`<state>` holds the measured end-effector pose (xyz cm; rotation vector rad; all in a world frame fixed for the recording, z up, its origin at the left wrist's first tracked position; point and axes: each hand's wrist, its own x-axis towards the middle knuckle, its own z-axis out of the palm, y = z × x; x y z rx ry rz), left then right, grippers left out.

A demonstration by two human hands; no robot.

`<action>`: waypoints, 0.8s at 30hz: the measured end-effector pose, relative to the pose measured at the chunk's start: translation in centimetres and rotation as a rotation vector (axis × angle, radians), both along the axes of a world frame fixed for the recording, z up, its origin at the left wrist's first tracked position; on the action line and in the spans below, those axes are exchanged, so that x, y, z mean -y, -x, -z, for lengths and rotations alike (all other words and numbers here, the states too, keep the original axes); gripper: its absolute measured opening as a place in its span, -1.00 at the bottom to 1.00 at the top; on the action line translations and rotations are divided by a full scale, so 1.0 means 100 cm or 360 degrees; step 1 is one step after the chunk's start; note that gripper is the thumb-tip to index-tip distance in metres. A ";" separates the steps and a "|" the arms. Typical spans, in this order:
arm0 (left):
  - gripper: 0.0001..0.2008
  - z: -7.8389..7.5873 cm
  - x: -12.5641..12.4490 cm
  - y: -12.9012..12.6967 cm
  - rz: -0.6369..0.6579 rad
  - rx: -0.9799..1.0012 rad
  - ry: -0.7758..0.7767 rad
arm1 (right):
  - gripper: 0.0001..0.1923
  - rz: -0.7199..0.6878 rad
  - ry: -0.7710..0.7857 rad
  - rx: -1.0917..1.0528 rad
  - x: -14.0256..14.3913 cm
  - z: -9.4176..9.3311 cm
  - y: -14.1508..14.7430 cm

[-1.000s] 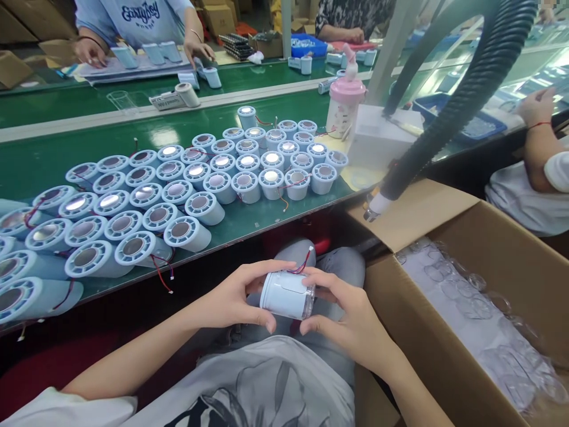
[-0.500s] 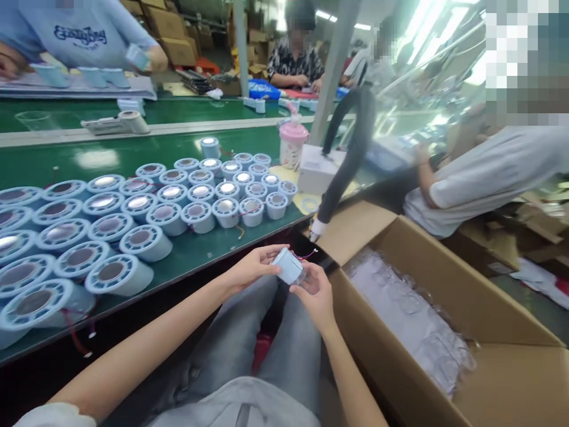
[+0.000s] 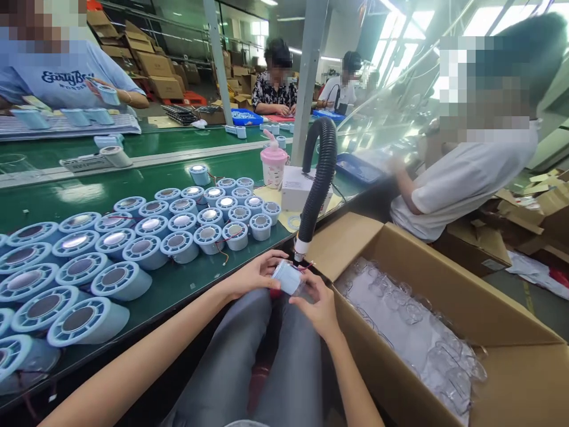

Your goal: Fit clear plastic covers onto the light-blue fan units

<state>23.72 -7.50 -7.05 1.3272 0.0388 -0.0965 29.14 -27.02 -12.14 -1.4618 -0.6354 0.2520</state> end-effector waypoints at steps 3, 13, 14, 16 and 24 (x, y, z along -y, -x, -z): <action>-0.18 -0.006 0.005 0.042 0.0066 -0.0027 -0.0037 | -0.58 -0.0212 0.0140 0.0035 0.018 -0.020 0.019; -0.26 -0.035 0.019 0.125 0.0051 0.0127 -0.0401 | -0.58 -0.0669 0.0512 -0.0027 0.036 -0.076 0.064; -0.26 -0.037 0.020 0.128 0.0033 0.0160 -0.0431 | -0.58 -0.0689 0.0501 -0.0088 0.036 -0.079 0.065; -0.27 -0.039 0.020 0.131 0.0012 0.0235 -0.0482 | -0.58 -0.0709 0.0461 -0.0182 0.035 -0.083 0.067; -0.25 -0.042 0.020 0.137 0.0012 0.0393 -0.0603 | -0.57 -0.0809 0.0358 -0.0638 0.034 -0.089 0.071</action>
